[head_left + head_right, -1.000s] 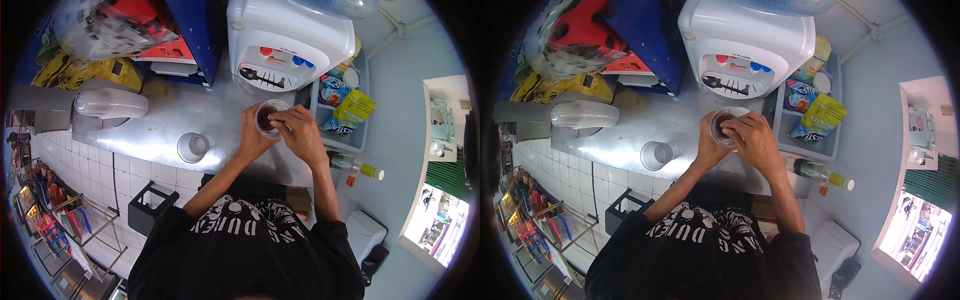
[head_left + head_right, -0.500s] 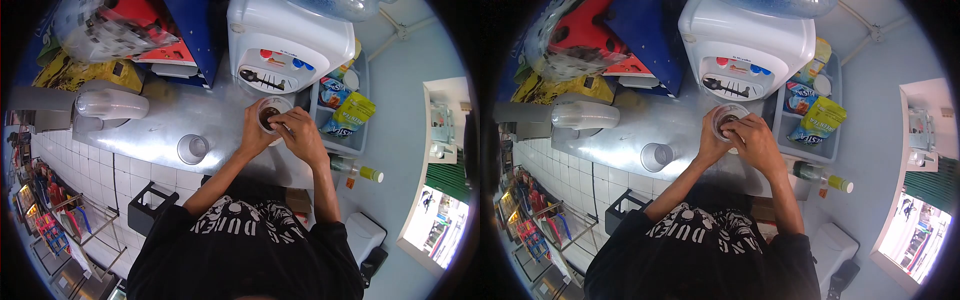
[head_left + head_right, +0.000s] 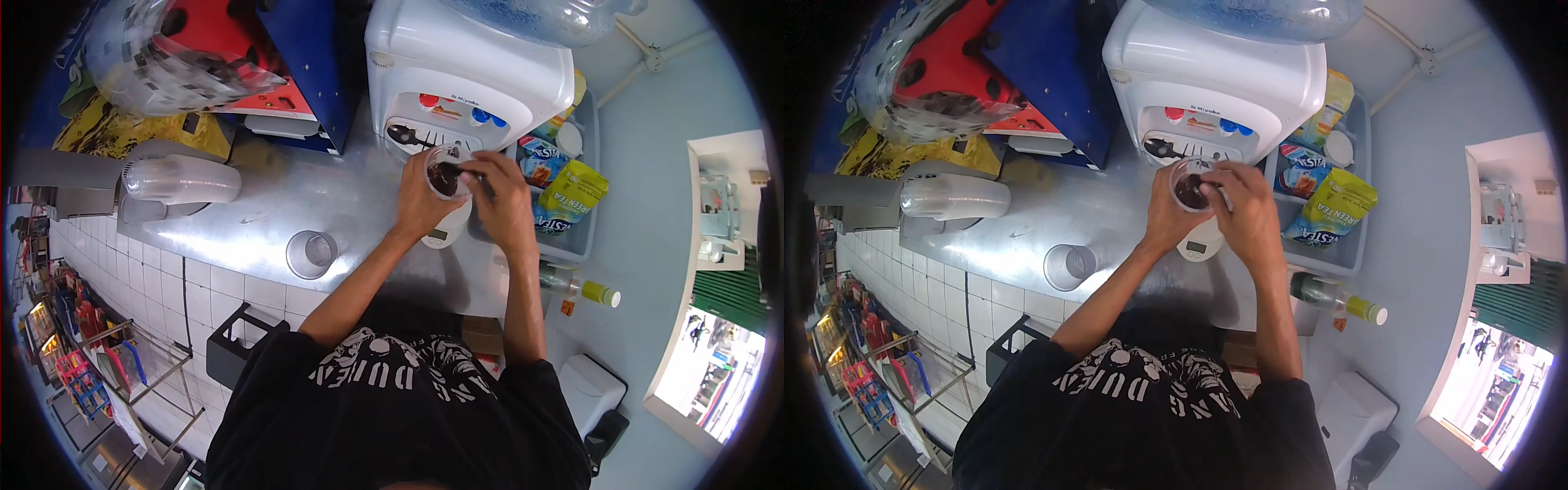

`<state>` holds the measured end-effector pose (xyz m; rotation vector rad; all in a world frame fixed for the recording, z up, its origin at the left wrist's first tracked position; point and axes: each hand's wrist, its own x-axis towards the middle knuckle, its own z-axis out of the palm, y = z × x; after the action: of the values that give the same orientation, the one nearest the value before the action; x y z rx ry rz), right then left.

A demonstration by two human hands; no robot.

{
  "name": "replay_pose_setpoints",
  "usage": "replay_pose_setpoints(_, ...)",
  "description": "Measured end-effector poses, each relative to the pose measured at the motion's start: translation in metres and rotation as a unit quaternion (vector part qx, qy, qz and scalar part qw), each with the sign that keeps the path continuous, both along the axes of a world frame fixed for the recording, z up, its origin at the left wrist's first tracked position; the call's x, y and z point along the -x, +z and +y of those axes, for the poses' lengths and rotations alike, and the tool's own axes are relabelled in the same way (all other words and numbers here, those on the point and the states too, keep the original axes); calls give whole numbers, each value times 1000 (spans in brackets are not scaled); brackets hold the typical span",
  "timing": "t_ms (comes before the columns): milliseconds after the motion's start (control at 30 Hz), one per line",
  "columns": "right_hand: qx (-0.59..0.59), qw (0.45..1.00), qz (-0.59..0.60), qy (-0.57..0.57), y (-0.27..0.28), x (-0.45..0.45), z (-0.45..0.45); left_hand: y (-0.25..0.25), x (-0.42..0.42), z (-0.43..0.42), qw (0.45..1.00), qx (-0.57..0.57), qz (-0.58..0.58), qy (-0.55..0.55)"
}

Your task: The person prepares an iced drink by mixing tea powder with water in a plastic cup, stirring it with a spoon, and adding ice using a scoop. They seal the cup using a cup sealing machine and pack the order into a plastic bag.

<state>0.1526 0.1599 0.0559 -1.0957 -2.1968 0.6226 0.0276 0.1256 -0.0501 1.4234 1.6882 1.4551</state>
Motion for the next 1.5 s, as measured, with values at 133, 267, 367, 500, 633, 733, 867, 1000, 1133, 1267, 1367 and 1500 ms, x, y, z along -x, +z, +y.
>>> replay_pose_setpoints(133,-63,996,-11,-65,9,-4,23,-7,1,23,998,-1,57,3)
replay_pose_setpoints(267,-86,993,-35,-71,8,-5,37,-12,-1,42,999,9,49,-17)
replay_pose_setpoints(367,-77,993,-39,-81,9,-5,37,-10,-1,50,998,38,39,-27)
replay_pose_setpoints(500,-54,996,-27,-72,5,-7,41,-9,-3,58,998,46,49,-18)
replay_pose_setpoints(633,9,996,-44,-82,11,-7,41,-12,-6,61,998,35,54,-10)
replay_pose_setpoints(733,20,996,-39,-82,8,-8,42,-14,-7,62,999,19,42,-12)
replay_pose_setpoints(867,-5,997,-30,-68,1,-9,43,-15,-8,63,999,21,30,-13)
replay_pose_setpoints(1000,16,997,-40,-68,3,-9,42,-16,-9,64,1000,8,28,-10)
replay_pose_setpoints(1133,9,997,-33,-67,1,-9,42,-12,-8,64,999,-3,46,-12)
replay_pose_setpoints(1267,13,997,-33,-66,-2,-10,43,-15,-8,66,999,-13,38,-2)
replay_pose_setpoints(1367,21,996,-46,-73,0,-10,42,-15,-8,66,999,-20,39,1)
replay_pose_setpoints(1500,14,996,-50,-71,-1,-10,41,-14,-9,66,998,-2,58,18)
